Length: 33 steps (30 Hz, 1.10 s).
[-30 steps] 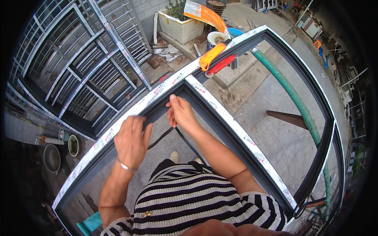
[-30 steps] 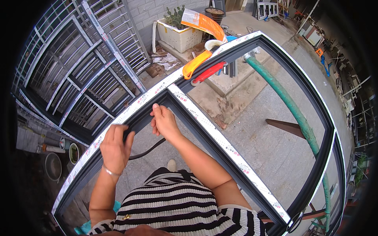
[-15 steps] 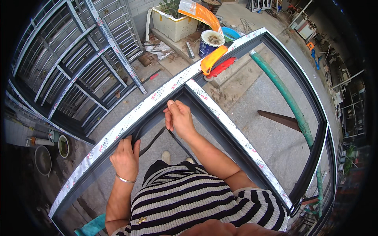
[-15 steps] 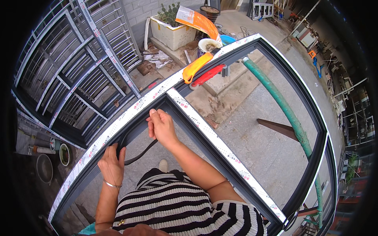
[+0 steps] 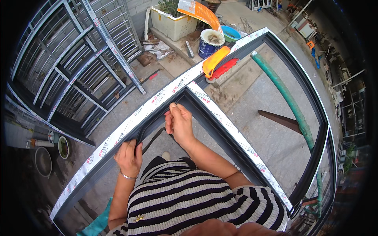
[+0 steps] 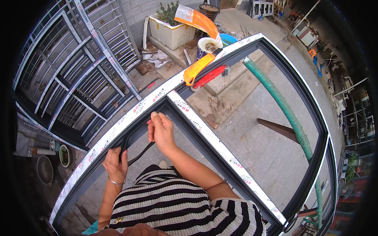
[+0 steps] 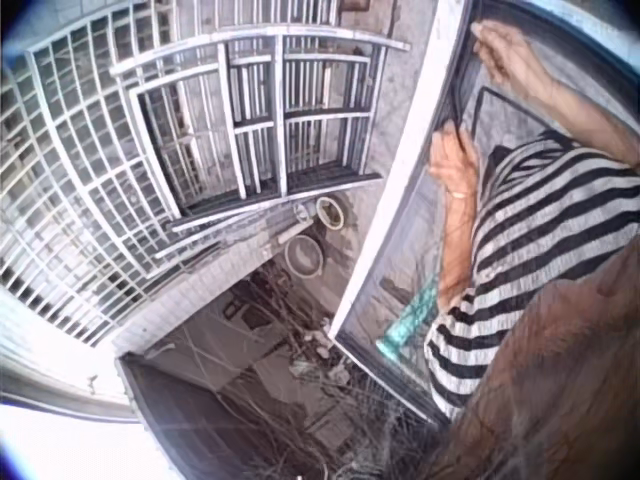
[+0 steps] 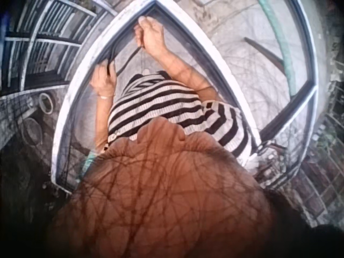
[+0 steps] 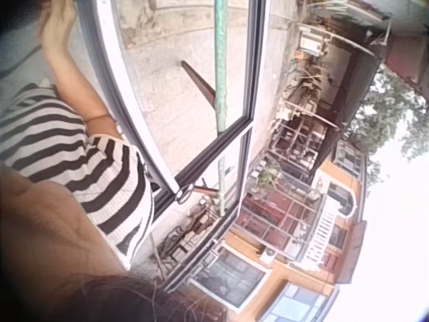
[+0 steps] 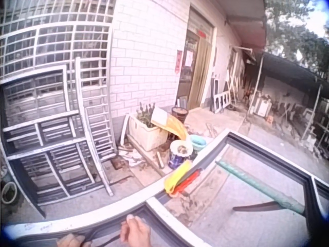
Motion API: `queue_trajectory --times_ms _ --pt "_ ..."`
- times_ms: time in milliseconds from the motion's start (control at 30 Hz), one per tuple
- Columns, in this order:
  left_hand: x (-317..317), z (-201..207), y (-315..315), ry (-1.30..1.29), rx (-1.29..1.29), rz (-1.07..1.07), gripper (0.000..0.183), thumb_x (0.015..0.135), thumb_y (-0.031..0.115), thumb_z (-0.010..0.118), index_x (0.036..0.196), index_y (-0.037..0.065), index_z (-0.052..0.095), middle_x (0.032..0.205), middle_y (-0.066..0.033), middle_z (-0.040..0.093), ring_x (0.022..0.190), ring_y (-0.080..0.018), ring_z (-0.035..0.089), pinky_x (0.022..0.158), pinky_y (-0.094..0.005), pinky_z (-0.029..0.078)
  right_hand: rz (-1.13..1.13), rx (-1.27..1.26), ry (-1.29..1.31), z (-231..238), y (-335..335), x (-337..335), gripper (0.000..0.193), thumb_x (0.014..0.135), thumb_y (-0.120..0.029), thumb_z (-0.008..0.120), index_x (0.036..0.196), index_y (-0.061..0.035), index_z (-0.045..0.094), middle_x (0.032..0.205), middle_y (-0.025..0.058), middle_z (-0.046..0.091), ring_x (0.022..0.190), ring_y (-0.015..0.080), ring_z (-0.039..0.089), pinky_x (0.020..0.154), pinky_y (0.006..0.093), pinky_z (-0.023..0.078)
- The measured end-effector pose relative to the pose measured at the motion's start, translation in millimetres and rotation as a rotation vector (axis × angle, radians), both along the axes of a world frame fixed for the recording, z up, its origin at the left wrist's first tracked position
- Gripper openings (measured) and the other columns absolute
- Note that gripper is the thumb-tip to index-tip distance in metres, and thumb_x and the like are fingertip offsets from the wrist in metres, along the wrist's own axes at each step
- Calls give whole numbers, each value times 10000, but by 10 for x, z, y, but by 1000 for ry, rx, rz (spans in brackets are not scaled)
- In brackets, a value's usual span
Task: The person cuts a rubber seal strip using scissors and then presses the rubber strip into the groove of an aluminum window frame by hand.
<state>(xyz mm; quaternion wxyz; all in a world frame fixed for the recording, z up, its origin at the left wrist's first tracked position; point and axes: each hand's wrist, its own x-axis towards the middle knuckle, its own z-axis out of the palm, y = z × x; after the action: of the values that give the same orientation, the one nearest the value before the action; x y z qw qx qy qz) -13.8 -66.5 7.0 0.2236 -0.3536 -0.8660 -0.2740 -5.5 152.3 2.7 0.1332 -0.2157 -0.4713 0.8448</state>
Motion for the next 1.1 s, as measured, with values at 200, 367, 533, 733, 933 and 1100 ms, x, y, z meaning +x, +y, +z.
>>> queue_trajectory --times_ms 200,367,533,733,933,1100 --pt "-6 -143 1 79 -13 55 295 810 109 840 1044 24 681 871 -124 670 717 -328 666 620 -417 516 -6 888 13 615 249 569 209 1019 -173 624 910 -1 670 666 108 576 532 191 542 522 334 429" --pt "78 6 74 -55 -5 101 314 808 131 845 1047 23 675 891 -126 682 750 -345 671 650 -440 523 -119 1584 -211 1316 626 1184 129 913 -116 738 1005 -33 701 1038 143 630 1008 334 548 904 419 452" --pt "176 204 218 -137 -21 203 244 837 132 785 1015 24 657 918 -157 658 839 -363 640 710 -449 511 413 1572 -430 1152 1284 1105 831 913 -537 719 1417 83 490 1355 301 545 1293 439 506 1113 477 411" --pt "291 410 332 -264 -117 288 258 826 61 755 1045 1 633 951 -184 637 940 -399 612 844 -480 485 686 1082 -591 1087 1325 448 801 901 -496 697 1429 71 496 1315 360 590 1227 453 604 1069 436 461" --pt "354 361 398 -563 159 334 269 937 153 709 1084 -50 610 892 -257 673 823 -460 657 709 -512 505 675 1053 -418 803 1444 498 726 913 -438 682 1409 65 514 1339 348 544 1281 460 540 1094 445 427" --pt "178 443 548 -687 72 291 303 1022 221 635 1104 -70 633 741 -261 670 702 -467 673 618 -497 508 680 1064 -392 651 1523 502 708 903 -387 701 1412 64 503 1348 340 521 1263 475 536 1099 449 421"
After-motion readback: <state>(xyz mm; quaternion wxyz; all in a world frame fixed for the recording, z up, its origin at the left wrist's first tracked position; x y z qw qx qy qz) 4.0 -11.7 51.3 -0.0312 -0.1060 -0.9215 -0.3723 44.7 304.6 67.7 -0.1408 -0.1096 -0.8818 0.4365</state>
